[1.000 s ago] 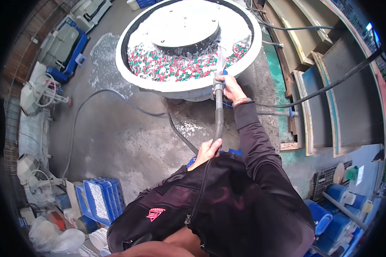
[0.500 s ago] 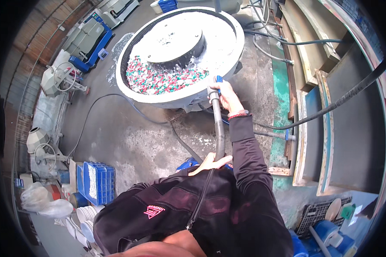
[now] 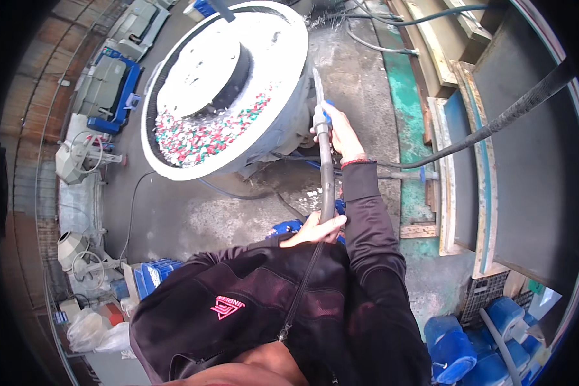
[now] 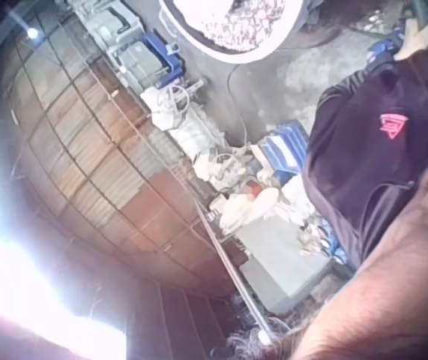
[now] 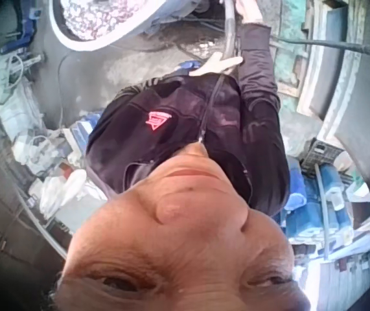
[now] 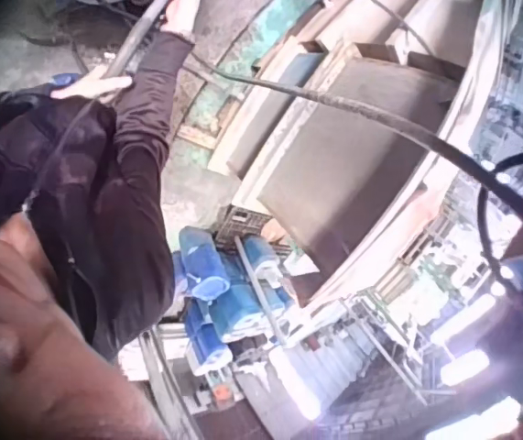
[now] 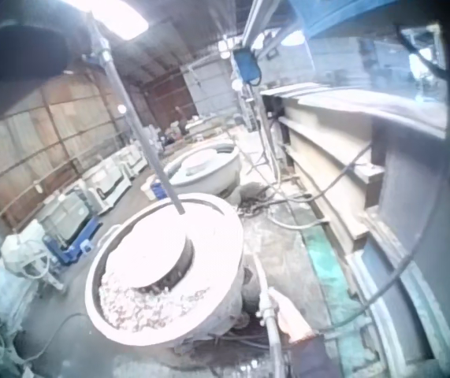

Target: The person sprays water from a hose into a large vibrating finishing bowl containing small colorful parts, then sprays water across the concrete floor to wash away foam and debris.

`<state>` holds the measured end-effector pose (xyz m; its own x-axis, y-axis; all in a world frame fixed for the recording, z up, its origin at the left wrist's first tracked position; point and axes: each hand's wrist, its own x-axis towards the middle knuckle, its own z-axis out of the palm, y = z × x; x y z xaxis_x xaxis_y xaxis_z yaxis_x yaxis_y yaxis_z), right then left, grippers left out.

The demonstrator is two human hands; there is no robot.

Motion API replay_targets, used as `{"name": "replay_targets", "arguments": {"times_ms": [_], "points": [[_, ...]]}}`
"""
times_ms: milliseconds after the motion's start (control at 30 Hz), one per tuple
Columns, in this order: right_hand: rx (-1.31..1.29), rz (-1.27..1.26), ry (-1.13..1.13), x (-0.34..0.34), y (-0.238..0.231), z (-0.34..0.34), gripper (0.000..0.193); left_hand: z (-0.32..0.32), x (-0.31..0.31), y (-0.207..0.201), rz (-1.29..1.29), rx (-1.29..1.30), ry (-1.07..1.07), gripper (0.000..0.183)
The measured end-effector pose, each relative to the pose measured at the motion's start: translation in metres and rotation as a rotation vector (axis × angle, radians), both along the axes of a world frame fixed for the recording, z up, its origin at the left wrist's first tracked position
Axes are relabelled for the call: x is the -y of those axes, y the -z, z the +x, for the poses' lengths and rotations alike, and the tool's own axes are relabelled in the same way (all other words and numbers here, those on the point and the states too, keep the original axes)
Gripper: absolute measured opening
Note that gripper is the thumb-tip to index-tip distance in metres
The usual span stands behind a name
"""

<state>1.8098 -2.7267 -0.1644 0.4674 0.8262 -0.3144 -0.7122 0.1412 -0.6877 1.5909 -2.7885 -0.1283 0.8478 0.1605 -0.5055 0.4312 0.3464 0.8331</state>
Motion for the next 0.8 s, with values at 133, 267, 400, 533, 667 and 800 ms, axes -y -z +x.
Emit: {"name": "replay_targets", "arguments": {"times_ms": [133,267,400,533,667,800], "points": [[0.136,-0.227,0.138,0.030,0.005,0.045,0.070,0.066,-0.019,-0.011,-0.147,-0.026,-0.104,0.039],[0.208,-0.330,0.000,0.091,0.042,0.092,0.067,0.134,-0.060,0.002,-0.234,-0.028,-0.154,0.043],[0.060,-0.470,0.214,0.136,0.081,0.089,0.049,0.188,-0.089,0.033,-0.287,-0.021,-0.217,0.042],[0.006,-0.545,0.230,0.138,0.105,0.084,0.037,0.226,-0.109,0.054,-0.392,-0.046,-0.218,0.037],[0.348,-0.757,0.113,0.119,0.153,0.120,0.031,0.271,-0.120,0.046,-0.261,-0.127,-0.258,0.044],[0.692,-0.921,-0.104,0.079,0.202,0.179,0.032,0.320,-0.143,0.070,-0.331,-0.219,-0.321,0.033]]}}
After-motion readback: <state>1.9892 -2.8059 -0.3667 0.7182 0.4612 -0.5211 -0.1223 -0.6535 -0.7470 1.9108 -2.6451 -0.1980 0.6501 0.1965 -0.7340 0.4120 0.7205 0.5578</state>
